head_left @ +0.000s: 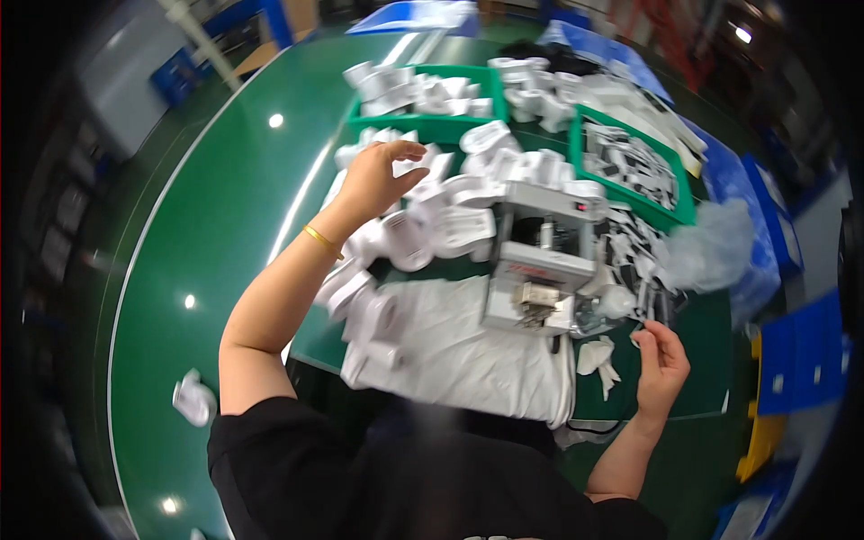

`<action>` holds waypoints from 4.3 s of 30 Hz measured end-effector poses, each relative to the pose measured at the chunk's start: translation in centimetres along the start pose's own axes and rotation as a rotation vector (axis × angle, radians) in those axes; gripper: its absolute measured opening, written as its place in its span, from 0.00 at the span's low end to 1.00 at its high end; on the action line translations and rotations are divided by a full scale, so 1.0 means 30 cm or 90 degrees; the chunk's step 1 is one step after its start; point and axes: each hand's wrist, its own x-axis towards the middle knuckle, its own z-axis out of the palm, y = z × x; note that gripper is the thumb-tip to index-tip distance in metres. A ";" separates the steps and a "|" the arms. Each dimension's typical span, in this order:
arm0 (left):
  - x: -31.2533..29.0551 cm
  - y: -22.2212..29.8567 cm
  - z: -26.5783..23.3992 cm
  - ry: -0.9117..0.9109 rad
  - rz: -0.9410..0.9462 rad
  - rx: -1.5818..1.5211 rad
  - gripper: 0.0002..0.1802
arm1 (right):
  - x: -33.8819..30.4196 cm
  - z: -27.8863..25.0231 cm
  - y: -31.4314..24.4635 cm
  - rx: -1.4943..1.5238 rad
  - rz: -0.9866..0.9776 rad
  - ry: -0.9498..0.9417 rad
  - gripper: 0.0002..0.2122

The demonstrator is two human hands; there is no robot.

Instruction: The person assembles plastic housings by inserting battery covers into them, fastening each cover with a screw using an electric screwdriver, and placing parts into green bins.

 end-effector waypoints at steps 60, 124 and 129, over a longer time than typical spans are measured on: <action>-0.723 0.611 0.344 -0.243 -0.049 -0.704 0.72 | 0.087 0.052 0.302 -0.540 0.040 0.082 0.16; -0.729 0.602 0.246 -0.245 -0.100 -0.826 0.38 | -0.325 0.224 -0.111 0.148 0.084 -0.278 0.31; -0.748 0.588 0.251 -0.322 0.062 -0.677 0.73 | -0.339 0.206 -0.083 0.241 0.201 -0.293 0.31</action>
